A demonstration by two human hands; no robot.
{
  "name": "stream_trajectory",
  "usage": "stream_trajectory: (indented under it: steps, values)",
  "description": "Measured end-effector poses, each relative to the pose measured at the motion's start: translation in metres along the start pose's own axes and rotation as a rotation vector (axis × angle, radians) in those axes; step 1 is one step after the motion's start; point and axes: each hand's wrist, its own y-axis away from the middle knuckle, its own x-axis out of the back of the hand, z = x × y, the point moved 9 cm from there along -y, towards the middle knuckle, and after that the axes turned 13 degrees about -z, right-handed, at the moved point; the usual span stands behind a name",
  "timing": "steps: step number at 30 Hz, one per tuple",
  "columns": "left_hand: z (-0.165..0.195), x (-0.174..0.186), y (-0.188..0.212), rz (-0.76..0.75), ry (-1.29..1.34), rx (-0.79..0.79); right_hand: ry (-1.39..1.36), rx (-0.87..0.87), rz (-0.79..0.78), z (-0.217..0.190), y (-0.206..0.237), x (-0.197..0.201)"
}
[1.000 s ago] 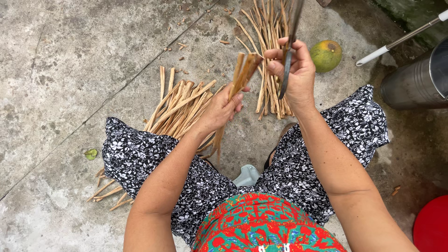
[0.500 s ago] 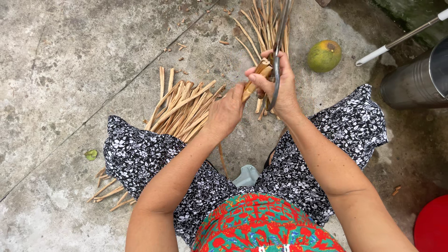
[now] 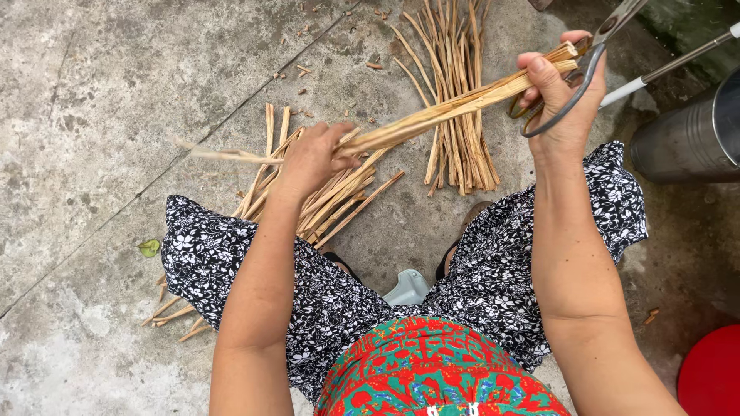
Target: The person sits on a low stool and uses shears to split dried sticks into thin strips. They repeatedly pick up sticks, split them lengthwise, and place the resulting strips into a growing pile on the floor.
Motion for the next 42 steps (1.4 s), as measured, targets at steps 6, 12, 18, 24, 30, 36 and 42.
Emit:
stream_trajectory:
  steps: [6, 12, 18, 24, 30, 36, 42]
  values:
    - [0.020, 0.028, 0.023, 0.225, 0.168, -0.073, 0.099, -0.034, -0.029, 0.001, 0.003, -0.017]
    - [0.081, 0.002, 0.010, 0.180, 0.166, -0.322, 0.169, -0.106, -0.145, 0.005, 0.012, -0.071]
    - [0.087, -0.060, -0.026, -0.174, 0.607, -0.182, 0.166, 0.051, -0.244, -0.011, 0.015, -0.096]
    - [0.051, -0.074, -0.056, -0.194, 0.790, -0.094, 0.051, 0.176, -0.171, -0.039, 0.009, -0.072]
    - [-0.013, 0.012, -0.034, 0.243, 1.137, -0.086, -0.045, 0.163, -0.255, -0.043, 0.006, -0.069]
    - [-0.099, 0.098, 0.045, 0.769, 1.748, -0.571, 0.053, 0.039, -0.179, -0.012, 0.008, -0.062]
    - [-0.166, 0.106, 0.075, 0.992, 1.954, -0.669, 0.218, -0.264, -0.204, 0.045, 0.036, -0.084]
